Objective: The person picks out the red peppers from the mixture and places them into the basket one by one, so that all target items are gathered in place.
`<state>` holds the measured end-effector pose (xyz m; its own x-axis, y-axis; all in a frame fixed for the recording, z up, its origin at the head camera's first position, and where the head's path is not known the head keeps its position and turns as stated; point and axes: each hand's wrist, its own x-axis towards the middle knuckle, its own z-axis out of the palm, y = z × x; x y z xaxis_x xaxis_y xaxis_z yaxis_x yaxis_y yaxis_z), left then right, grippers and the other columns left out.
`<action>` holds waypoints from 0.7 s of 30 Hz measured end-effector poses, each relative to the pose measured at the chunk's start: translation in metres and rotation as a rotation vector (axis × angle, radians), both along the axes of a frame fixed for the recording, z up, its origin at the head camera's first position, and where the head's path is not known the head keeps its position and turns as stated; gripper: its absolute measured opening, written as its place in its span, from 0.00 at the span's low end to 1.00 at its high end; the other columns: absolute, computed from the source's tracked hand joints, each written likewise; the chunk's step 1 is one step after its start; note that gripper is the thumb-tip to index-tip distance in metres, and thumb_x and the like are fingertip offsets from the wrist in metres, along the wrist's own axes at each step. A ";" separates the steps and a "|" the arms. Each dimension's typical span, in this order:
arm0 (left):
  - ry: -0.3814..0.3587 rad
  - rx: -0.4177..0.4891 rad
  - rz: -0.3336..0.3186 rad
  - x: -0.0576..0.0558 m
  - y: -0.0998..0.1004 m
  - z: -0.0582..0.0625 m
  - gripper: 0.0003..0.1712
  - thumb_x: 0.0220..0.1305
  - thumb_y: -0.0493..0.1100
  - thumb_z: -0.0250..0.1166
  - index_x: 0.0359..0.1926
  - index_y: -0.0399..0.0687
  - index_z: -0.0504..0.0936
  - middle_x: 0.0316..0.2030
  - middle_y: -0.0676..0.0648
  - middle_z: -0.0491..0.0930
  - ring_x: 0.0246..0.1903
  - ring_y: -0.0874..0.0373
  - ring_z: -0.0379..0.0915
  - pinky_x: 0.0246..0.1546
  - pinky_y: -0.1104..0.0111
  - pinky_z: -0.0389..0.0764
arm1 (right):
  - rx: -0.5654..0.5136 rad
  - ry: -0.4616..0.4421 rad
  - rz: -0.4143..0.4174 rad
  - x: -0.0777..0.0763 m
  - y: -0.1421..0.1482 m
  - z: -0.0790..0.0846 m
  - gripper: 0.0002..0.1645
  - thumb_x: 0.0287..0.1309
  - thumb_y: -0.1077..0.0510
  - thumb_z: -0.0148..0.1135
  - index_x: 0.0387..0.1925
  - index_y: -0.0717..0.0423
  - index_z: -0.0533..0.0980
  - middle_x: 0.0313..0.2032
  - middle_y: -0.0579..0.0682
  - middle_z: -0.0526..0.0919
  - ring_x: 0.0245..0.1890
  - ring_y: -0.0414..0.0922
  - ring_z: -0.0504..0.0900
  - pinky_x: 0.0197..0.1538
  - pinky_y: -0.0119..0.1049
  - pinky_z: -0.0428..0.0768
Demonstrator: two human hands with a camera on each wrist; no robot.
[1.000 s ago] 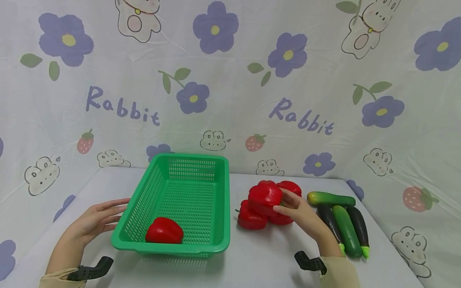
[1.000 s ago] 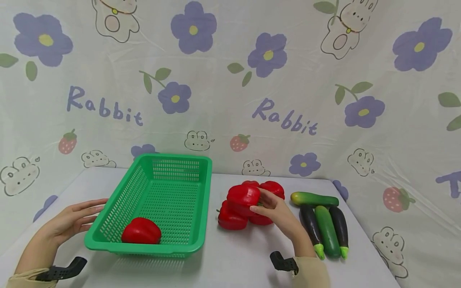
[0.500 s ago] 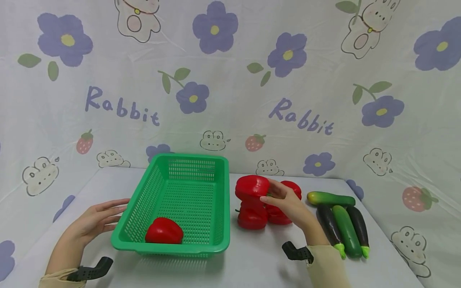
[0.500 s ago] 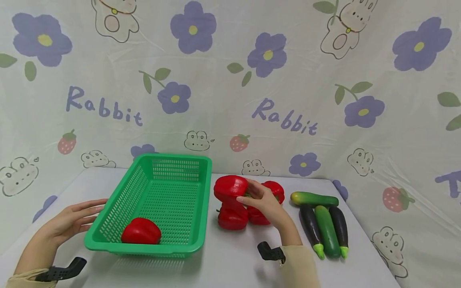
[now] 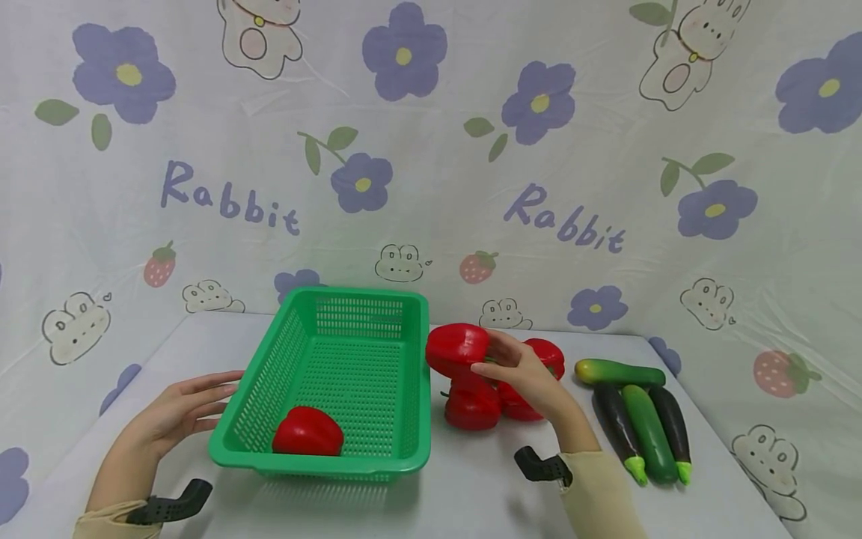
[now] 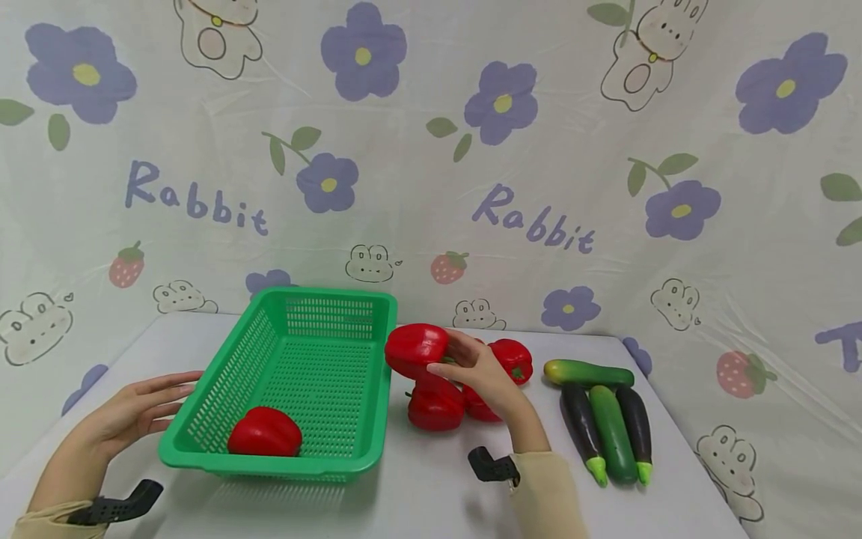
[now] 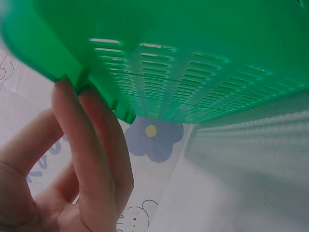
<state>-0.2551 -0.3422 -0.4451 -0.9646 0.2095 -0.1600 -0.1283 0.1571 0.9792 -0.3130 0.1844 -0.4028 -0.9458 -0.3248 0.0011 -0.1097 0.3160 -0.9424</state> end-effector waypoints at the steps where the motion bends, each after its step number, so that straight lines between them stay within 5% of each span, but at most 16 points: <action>1: 0.000 -0.002 0.001 0.000 0.000 0.000 0.18 0.72 0.48 0.56 0.61 0.63 0.77 0.45 0.71 0.81 0.47 0.70 0.80 0.48 0.63 0.82 | -0.002 0.000 0.003 0.000 -0.001 0.000 0.51 0.51 0.45 0.72 0.73 0.45 0.58 0.70 0.54 0.67 0.71 0.57 0.65 0.62 0.55 0.74; 21: -0.013 -0.024 0.016 0.000 0.002 0.002 0.21 0.71 0.50 0.57 0.63 0.60 0.75 0.45 0.71 0.80 0.47 0.71 0.79 0.50 0.61 0.81 | -0.032 -0.009 0.083 -0.001 -0.032 0.016 0.45 0.51 0.45 0.73 0.69 0.37 0.63 0.66 0.46 0.71 0.67 0.52 0.70 0.60 0.53 0.76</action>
<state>-0.2550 -0.3405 -0.4428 -0.9657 0.1897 -0.1775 -0.1440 0.1779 0.9735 -0.3142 0.1520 -0.3868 -0.9158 -0.4016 0.0045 -0.1258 0.2763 -0.9528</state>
